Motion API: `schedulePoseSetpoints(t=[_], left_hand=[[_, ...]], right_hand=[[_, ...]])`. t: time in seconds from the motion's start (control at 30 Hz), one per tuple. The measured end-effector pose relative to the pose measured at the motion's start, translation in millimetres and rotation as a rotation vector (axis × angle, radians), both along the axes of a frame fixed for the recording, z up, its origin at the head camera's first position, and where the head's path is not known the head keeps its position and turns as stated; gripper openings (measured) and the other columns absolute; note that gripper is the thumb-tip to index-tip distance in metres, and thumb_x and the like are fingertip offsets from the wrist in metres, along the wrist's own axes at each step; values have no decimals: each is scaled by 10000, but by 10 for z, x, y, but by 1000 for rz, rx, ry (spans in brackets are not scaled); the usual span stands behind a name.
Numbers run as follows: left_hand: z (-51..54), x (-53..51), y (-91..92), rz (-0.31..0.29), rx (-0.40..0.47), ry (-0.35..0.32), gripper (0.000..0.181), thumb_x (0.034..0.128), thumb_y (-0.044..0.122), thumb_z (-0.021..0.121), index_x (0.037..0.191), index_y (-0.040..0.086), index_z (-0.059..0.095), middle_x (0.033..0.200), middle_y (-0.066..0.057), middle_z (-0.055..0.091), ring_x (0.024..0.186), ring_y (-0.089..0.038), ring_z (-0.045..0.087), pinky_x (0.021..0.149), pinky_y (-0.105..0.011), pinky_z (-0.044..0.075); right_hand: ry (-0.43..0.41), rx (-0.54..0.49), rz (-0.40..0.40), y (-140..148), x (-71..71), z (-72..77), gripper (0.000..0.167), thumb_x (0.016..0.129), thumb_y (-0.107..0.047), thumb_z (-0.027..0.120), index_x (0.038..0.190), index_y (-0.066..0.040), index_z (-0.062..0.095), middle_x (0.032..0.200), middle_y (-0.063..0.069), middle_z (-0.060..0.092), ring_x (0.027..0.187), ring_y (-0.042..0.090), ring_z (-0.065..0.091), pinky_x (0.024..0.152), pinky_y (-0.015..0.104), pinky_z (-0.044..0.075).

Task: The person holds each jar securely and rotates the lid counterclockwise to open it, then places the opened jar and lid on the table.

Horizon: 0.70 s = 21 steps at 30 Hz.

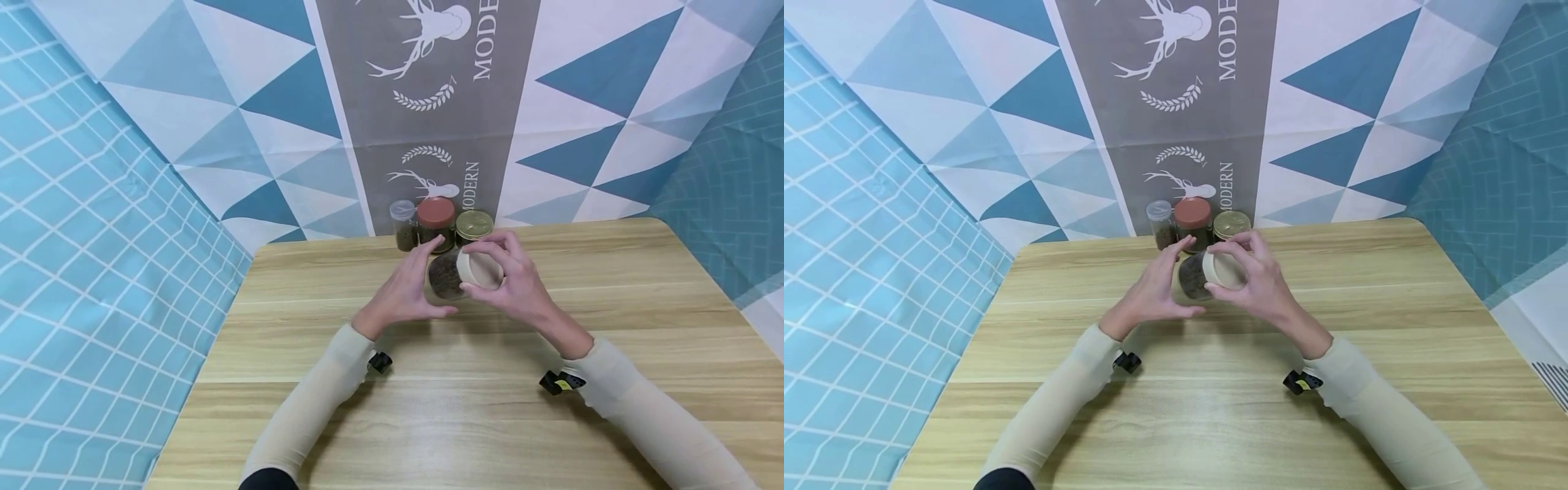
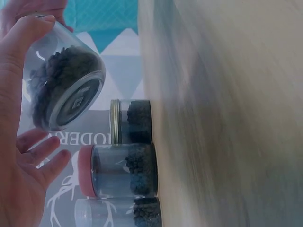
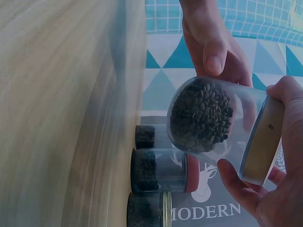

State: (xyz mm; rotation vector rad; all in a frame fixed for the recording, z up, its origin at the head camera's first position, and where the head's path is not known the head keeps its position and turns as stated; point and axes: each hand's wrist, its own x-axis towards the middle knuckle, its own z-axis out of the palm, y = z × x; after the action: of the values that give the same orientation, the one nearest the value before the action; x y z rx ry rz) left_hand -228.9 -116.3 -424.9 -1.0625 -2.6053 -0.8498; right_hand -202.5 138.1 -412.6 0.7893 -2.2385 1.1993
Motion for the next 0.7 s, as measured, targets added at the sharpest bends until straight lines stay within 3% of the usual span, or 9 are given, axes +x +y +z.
schedulePoseSetpoints(t=[0.43,0.7], left_hand=[[-52,1,115,-20,16,75,1357,692,424,1080,1721,-23,316,1741,-205,491,1609,-360,524,1372,-483,427],[-70,25,153,5,43,88,1288,688,378,1082,1692,-7,373,1702,-187,536,1542,-337,586,1314,-480,501]], right_hand=[[21,23,36,-117,55,-4,567,783,-165,989,1306,-139,770,1365,263,601,1261,436,645,985,609,590],[30,22,53,-143,52,-15,572,779,-174,975,1311,-149,767,1350,252,599,1243,418,646,987,589,570]])
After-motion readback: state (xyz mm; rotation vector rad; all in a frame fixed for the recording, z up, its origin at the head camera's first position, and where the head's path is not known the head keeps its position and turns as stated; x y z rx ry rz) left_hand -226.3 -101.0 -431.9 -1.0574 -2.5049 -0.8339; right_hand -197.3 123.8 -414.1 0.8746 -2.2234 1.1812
